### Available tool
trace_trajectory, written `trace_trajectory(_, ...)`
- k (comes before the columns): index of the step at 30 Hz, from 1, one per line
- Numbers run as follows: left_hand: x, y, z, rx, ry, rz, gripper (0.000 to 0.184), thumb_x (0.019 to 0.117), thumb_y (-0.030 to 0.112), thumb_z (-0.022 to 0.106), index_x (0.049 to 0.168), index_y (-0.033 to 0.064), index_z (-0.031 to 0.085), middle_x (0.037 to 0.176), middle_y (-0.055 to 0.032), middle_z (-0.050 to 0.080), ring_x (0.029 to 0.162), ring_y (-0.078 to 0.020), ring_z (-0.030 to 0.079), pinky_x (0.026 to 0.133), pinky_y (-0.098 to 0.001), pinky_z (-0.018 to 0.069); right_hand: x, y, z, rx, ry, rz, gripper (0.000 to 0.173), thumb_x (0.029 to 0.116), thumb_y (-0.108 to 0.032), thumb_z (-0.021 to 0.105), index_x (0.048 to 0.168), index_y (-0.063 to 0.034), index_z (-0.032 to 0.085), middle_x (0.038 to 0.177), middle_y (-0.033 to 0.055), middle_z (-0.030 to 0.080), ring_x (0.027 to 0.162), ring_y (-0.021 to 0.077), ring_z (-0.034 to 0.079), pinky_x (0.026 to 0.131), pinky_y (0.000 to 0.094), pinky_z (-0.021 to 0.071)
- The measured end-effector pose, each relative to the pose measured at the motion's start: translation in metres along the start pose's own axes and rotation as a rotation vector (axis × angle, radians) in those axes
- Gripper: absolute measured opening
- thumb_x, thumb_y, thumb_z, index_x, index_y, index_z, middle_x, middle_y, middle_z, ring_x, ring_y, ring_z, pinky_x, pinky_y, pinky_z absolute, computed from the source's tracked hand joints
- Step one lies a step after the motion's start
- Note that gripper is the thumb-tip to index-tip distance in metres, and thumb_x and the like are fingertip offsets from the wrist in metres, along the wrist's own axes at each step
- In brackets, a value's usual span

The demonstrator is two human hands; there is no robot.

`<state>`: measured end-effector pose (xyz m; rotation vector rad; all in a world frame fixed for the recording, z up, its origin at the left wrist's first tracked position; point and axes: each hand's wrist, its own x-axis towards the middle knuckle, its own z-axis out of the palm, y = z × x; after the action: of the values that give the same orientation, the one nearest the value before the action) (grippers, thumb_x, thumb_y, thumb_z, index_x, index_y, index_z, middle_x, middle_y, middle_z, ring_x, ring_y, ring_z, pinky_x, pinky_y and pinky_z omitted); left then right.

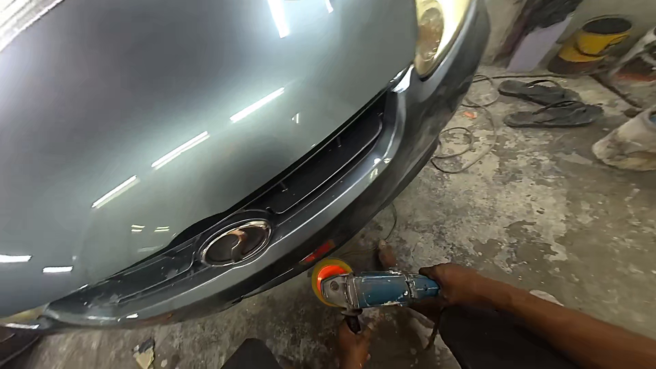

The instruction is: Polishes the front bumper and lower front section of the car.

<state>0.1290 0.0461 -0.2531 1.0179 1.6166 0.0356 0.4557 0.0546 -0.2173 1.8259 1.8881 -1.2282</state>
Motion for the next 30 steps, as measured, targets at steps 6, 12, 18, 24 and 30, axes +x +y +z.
trace_trajectory(6,0.033,-0.070,-0.035,-0.248,0.155,-0.025,0.045,0.0903,0.029,0.082,0.110,-0.0057,0.062,0.085,-0.0163,0.065,0.068,-0.0226,0.064,0.066,-0.0407,0.0575,0.048,-0.097,-0.010,-0.257,0.030,-0.076,0.048,0.0887,-0.038,0.072,0.124,-0.0068,0.064,0.119,0.0237,0.067,0.112,0.0446,0.065,0.086,0.0614,0.0537)
trace_trajectory(12,0.046,-0.109,-0.083,-0.275,0.303,-0.111,0.049,0.0895,0.034,0.082,0.114,-0.0062,0.067,0.104,-0.0215,0.071,0.096,-0.0298,0.069,0.090,-0.0480,0.0558,0.088,-0.181,0.001,-0.405,0.027,-0.168,0.043,0.0893,-0.024,0.072,0.128,-0.0065,0.064,0.119,0.0215,0.069,0.116,0.0445,0.064,0.097,0.0651,0.0483)
trace_trajectory(18,0.077,-0.145,-0.145,-0.427,0.479,-0.242,0.047,0.0855,0.039,0.083,0.114,0.0030,0.072,0.104,-0.0163,0.072,0.092,-0.0285,0.070,0.083,-0.0487,0.0580,0.127,-0.283,0.004,-0.433,0.007,-0.231,0.047,0.0915,-0.015,0.069,0.136,-0.0042,0.058,0.126,0.0224,0.065,0.118,0.0438,0.062,0.093,0.0632,0.0499)
trace_trajectory(24,0.080,-0.141,-0.146,-0.674,0.407,-0.102,0.040,0.0913,0.022,0.080,0.119,-0.0025,0.065,0.095,-0.0180,0.067,0.074,-0.0242,0.063,0.065,-0.0416,0.0553,0.136,-0.299,-0.002,-0.531,0.040,-0.218,0.045,0.0893,-0.015,0.071,0.133,-0.0088,0.061,0.123,0.0169,0.067,0.117,0.0395,0.063,0.095,0.0604,0.0502)
trace_trajectory(30,0.061,-0.079,-0.062,-0.643,0.101,-0.119,0.067,0.0853,0.027,0.087,0.136,-0.0038,0.054,0.115,-0.0246,0.067,0.092,-0.0316,0.069,0.080,-0.0488,0.0590,0.075,-0.199,-0.031,-0.605,0.111,-0.103,0.050,0.0851,-0.023,0.076,0.131,-0.0071,0.063,0.123,0.0207,0.068,0.112,0.0436,0.065,0.090,0.0635,0.0516)
